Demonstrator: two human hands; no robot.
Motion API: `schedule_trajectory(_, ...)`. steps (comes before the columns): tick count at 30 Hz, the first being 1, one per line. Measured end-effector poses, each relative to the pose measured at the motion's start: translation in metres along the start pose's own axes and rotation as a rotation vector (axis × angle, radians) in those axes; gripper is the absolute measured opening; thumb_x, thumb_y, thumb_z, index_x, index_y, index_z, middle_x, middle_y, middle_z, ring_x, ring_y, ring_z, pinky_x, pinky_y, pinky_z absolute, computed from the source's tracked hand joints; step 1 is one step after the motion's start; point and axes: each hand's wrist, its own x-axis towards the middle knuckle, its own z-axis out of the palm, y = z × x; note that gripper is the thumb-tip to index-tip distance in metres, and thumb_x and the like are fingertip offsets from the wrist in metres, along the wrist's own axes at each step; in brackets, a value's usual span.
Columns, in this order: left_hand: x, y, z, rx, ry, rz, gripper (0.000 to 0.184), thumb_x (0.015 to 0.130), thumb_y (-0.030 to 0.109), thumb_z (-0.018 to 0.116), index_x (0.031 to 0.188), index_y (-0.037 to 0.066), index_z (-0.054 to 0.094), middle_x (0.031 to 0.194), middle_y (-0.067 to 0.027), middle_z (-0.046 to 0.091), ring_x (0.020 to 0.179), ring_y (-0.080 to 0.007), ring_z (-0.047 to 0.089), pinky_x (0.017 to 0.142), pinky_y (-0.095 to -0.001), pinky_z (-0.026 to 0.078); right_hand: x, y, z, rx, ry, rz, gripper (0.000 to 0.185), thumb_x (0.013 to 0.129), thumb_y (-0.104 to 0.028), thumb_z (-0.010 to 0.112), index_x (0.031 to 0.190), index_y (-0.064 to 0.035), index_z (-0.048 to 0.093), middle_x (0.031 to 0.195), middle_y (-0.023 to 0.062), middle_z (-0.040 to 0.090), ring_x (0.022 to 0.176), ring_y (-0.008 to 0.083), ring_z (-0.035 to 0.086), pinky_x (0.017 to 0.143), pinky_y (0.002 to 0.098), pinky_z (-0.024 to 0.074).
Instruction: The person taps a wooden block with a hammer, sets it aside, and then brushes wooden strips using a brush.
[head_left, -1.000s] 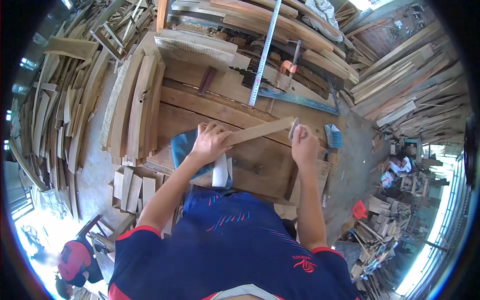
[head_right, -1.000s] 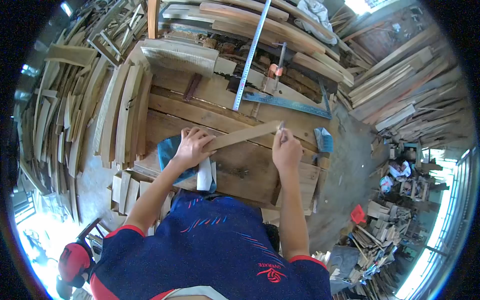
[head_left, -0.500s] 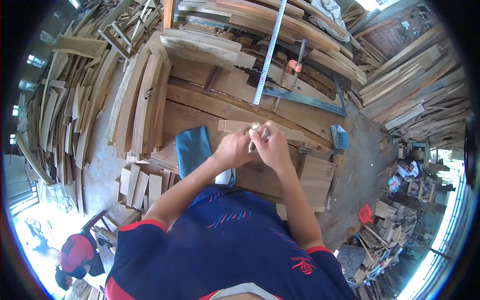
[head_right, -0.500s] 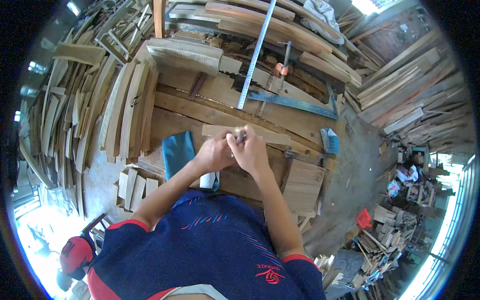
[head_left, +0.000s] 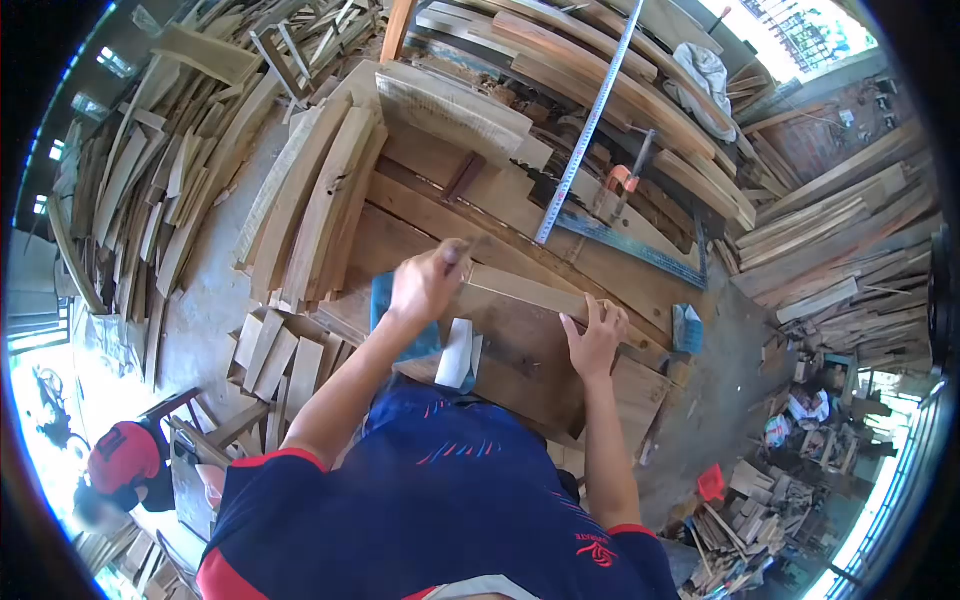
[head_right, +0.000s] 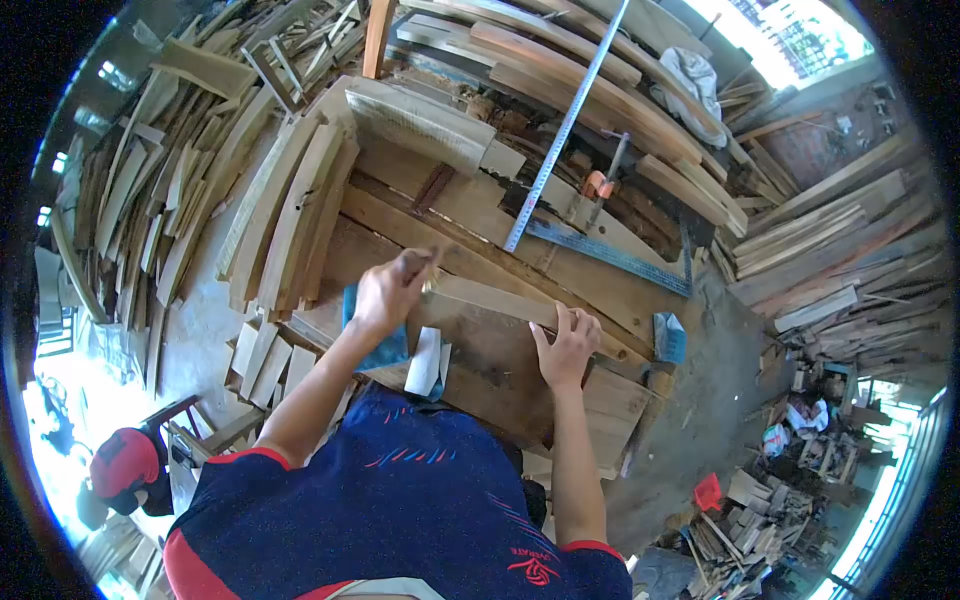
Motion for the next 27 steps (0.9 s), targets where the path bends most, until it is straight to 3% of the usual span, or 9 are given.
schedule_trajectory(3, 0.001, 0.033, 0.026, -0.067, -0.145, 0.118, 0.03, 0.099, 0.032, 0.067, 0.124, 0.016, 0.069, 0.09, -0.021, 0.074, 0.08, -0.0407, 0.074, 0.069, -0.0498, 0.059, -0.006, -0.008, 0.006, -0.013, 0.029, 0.016, 0.062, 0.091, -0.049, 0.075, 0.14, -0.0118, 0.064, 0.131, 0.0188, 0.054, 0.129, 0.0428, 0.044, 0.114, 0.0599, 0.0305)
schedule_trajectory(5, -0.006, 0.036, 0.061, -0.061, -0.344, 0.35, 0.034, 0.097, 0.029, 0.063, 0.128, 0.015, 0.065, 0.085, -0.0195, 0.074, 0.076, -0.0412, 0.072, 0.067, -0.0551, 0.057, -0.006, -0.014, 0.008, -0.031, 0.059, 0.015, 0.061, 0.092, -0.049, 0.074, 0.139, -0.0116, 0.065, 0.13, 0.0191, 0.054, 0.129, 0.0425, 0.043, 0.115, 0.0602, 0.0295)
schedule_trajectory(9, -0.009, 0.023, 0.088, -0.078, -0.261, 0.21, 0.037, 0.096, 0.027, 0.066, 0.131, 0.018, 0.066, 0.086, -0.0196, 0.074, 0.076, -0.0405, 0.073, 0.067, -0.0519, 0.058, -0.016, -0.009, 0.023, -0.019, 0.098, -0.015, 0.055, 0.094, -0.049, 0.072, 0.135, -0.0125, 0.066, 0.129, 0.018, 0.055, 0.128, 0.0406, 0.044, 0.112, 0.0586, 0.0303)
schedule_trajectory(13, 0.017, -0.002, 0.009, -0.235, 0.009, -0.137, 0.017, 0.095, 0.021, 0.067, 0.109, 0.014, 0.072, 0.088, -0.0197, 0.074, 0.078, -0.0395, 0.074, 0.069, -0.0528, 0.059, -0.019, -0.01, 0.031, -0.042, 0.109, -0.023, 0.053, 0.094, -0.05, 0.07, 0.133, -0.0138, 0.067, 0.127, 0.0172, 0.056, 0.124, 0.0388, 0.047, 0.108, 0.0557, 0.0319)
schedule_trajectory(16, 0.031, -0.006, -0.004, 0.183, -0.023, 0.088, 0.021, 0.097, 0.021, 0.071, 0.113, 0.009, 0.072, 0.087, -0.0209, 0.075, 0.079, -0.0387, 0.074, 0.069, -0.0468, 0.06, -0.022, -0.014, 0.03, -0.059, 0.105, -0.028, 0.053, 0.095, -0.05, 0.07, 0.133, -0.0133, 0.067, 0.125, 0.017, 0.057, 0.122, 0.0385, 0.049, 0.107, 0.0548, 0.0329)
schedule_trajectory(19, 0.016, 0.033, 0.03, 0.134, -0.233, 0.078, 0.018, 0.098, 0.022, 0.067, 0.11, 0.009, 0.069, 0.09, -0.0193, 0.074, 0.081, -0.0401, 0.072, 0.074, -0.0506, 0.059, -0.015, -0.009, 0.026, -0.052, 0.05, -0.055, 0.048, 0.096, -0.046, 0.069, 0.131, -0.0127, 0.067, 0.121, 0.0171, 0.059, 0.121, 0.0377, 0.05, 0.107, 0.0532, 0.0346)
schedule_trajectory(21, -0.01, 0.031, 0.075, -0.053, -0.315, 0.371, 0.028, 0.092, 0.025, 0.066, 0.119, 0.016, 0.067, 0.08, -0.0193, 0.07, 0.081, -0.0372, 0.073, 0.074, -0.0498, 0.06, -0.012, -0.004, 0.025, -0.03, -0.056, -0.044, 0.043, 0.097, -0.042, 0.066, 0.129, -0.0125, 0.068, 0.119, 0.0175, 0.06, 0.119, 0.0374, 0.052, 0.105, 0.0531, 0.0364)
schedule_trajectory(24, -0.022, 0.045, 0.085, -0.133, -0.26, 0.333, 0.042, 0.089, 0.021, 0.07, 0.131, 0.017, 0.066, 0.089, -0.0176, 0.071, 0.084, -0.0369, 0.073, 0.074, -0.049, 0.06, -0.012, 0.004, 0.022, -0.023, -0.153, -0.054, 0.037, 0.1, -0.035, 0.062, 0.128, -0.0099, 0.067, 0.116, 0.0184, 0.061, 0.115, 0.0382, 0.055, 0.102, 0.0523, 0.0402)
schedule_trajectory(27, 0.004, 0.014, 0.059, -0.035, -0.102, 0.259, 0.044, 0.09, 0.019, 0.069, 0.133, 0.016, 0.066, 0.096, -0.017, 0.074, 0.086, -0.0378, 0.073, 0.076, -0.0495, 0.06, -0.002, -0.019, 0.0, -0.219, 0.102, -0.15, 0.038, 0.103, -0.032, 0.058, 0.13, -0.0062, 0.064, 0.116, 0.0197, 0.061, 0.112, 0.0392, 0.057, 0.097, 0.0514, 0.0429)
